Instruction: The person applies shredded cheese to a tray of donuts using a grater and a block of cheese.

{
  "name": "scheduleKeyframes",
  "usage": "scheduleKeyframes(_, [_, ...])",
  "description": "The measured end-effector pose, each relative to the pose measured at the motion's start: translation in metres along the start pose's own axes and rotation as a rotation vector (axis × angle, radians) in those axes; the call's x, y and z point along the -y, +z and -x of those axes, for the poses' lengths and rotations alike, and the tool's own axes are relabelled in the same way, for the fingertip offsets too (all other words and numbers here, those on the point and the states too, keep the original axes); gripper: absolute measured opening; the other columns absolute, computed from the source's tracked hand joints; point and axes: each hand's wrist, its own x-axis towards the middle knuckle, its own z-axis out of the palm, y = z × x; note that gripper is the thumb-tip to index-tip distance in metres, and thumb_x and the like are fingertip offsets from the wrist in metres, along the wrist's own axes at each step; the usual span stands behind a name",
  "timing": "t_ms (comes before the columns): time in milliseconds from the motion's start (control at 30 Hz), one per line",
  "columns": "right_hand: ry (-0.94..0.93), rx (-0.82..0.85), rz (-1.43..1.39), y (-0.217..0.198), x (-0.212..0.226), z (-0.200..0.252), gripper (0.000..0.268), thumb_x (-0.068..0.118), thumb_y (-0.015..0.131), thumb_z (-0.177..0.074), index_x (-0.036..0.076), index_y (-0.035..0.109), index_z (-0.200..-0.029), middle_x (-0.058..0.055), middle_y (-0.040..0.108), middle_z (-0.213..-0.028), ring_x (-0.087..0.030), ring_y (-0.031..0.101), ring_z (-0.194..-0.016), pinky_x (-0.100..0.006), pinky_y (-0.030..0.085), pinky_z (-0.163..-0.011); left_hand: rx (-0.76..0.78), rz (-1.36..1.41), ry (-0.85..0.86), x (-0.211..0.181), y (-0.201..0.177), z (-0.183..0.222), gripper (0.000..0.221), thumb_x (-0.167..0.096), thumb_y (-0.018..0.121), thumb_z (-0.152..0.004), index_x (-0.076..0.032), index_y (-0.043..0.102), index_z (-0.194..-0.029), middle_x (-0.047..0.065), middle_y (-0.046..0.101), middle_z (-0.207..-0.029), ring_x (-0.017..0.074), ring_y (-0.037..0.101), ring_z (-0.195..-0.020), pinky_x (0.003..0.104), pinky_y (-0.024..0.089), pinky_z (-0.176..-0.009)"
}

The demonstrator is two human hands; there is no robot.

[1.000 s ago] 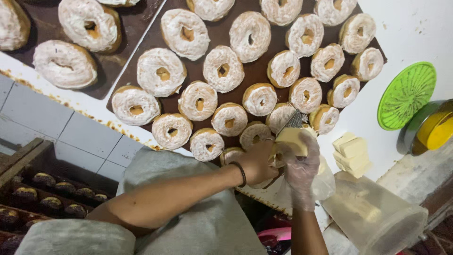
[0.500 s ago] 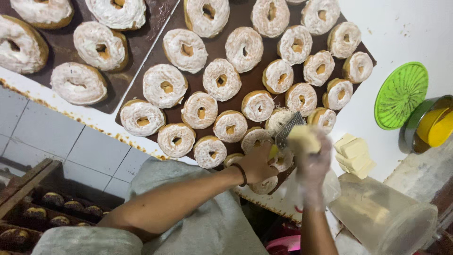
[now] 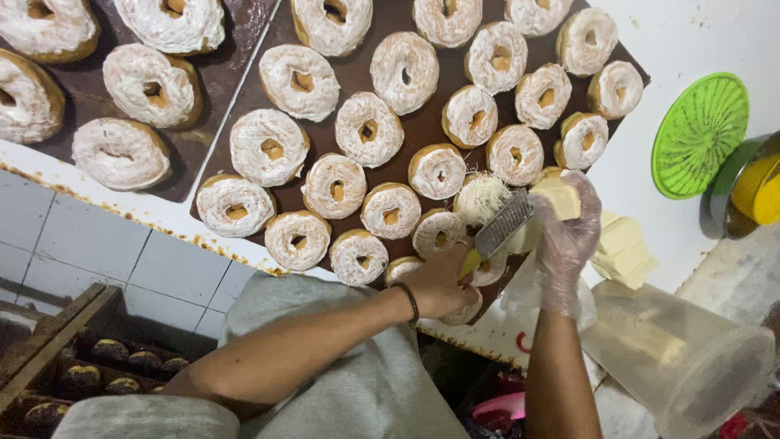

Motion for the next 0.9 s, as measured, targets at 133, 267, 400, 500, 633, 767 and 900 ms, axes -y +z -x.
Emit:
scheduleKeyframes(133, [0.078,0.026,-0.100,-0.003,0.014,0.049,0.046,0.021,0.073,-0.094,0.013,0.056,-0.136,-0.011,0.066,-0.127,-0.024,0.070,-0.110,-0.033,0.069,-0.082,0.017,0.049,-0.124,0.002,-0.001,-0.010,0.050,-0.026,0.072,-0.076,-0.002,0.052,-0.115,0.022,0.067,-0.105,0.0372,0.067,-0.102,0.046,0.052,-0.088])
scheduleKeyframes(267, [-0.237,0.226,-0.005,-0.001,-0.005,0.073,0.042,0.016,0.075,-0.099,0.006,0.058,-0.137,-0.013,0.060,-0.137,-0.029,0.063,-0.126,-0.039,0.063,-0.100,-0.016,-0.008,0.023,0.013,0.006,-0.019,0.058,-0.023,0.080,-0.069,0.000,0.053,-0.115,0.024,0.061,-0.112,0.0399,0.060,-0.108,0.047,0.049,-0.090])
scheduleKeyframes(400, [-0.507,0.067,0.402,0.007,-0.021,0.027,0.037,0.012,0.078,-0.101,0.008,0.061,-0.134,-0.013,0.063,-0.134,-0.028,0.066,-0.122,-0.037,0.067,-0.097,-0.037,-0.010,0.113,0.023,0.008,-0.027,0.062,-0.023,0.076,-0.072,-0.001,0.052,-0.125,0.024,0.066,-0.115,0.0421,0.063,-0.109,0.048,0.050,-0.091])
scheduleKeyframes(500, [-0.236,0.003,0.202,0.013,-0.013,0.010,0.043,0.013,0.080,-0.097,0.009,0.062,-0.135,-0.012,0.065,-0.132,-0.027,0.067,-0.120,-0.036,0.067,-0.096,-0.007,-0.134,0.068,0.027,0.005,-0.032,0.058,-0.030,0.079,-0.074,0.002,0.055,-0.117,0.025,0.067,-0.115,0.0429,0.063,-0.112,0.049,0.049,-0.094])
scheduleKeyframes(633, [-0.087,-0.051,-0.156,0.003,0.001,0.019,0.051,0.017,0.079,-0.092,0.011,0.058,-0.138,-0.013,0.065,-0.128,-0.026,0.070,-0.114,-0.036,0.068,-0.091,0.036,-0.070,0.025,0.032,-0.003,-0.027,0.064,-0.029,0.076,-0.076,0.003,0.051,-0.126,0.026,0.067,-0.115,0.0427,0.065,-0.111,0.049,0.050,-0.094])
scheduleKeyframes(767, [-0.246,0.022,-0.008,0.007,0.010,0.051,0.045,0.012,0.077,-0.098,0.007,0.058,-0.139,-0.017,0.063,-0.130,-0.028,0.066,-0.118,-0.037,0.064,-0.097,-0.029,-0.074,0.135,0.036,0.007,-0.029,0.072,-0.027,0.079,-0.073,0.003,0.050,-0.131,0.027,0.064,-0.118,0.0437,0.063,-0.109,0.049,0.050,-0.091])
scheduleKeyframes(900, [0.401,-0.314,-0.425,-0.009,0.051,0.029,0.043,0.021,0.069,-0.092,0.012,0.057,-0.132,-0.008,0.066,-0.124,-0.023,0.071,-0.109,-0.036,0.067,-0.089,0.015,-0.067,0.121,0.037,-0.013,-0.026,0.059,-0.031,0.079,-0.078,0.000,0.058,-0.123,0.023,0.071,-0.106,0.0357,0.071,-0.100,0.044,0.055,-0.089])
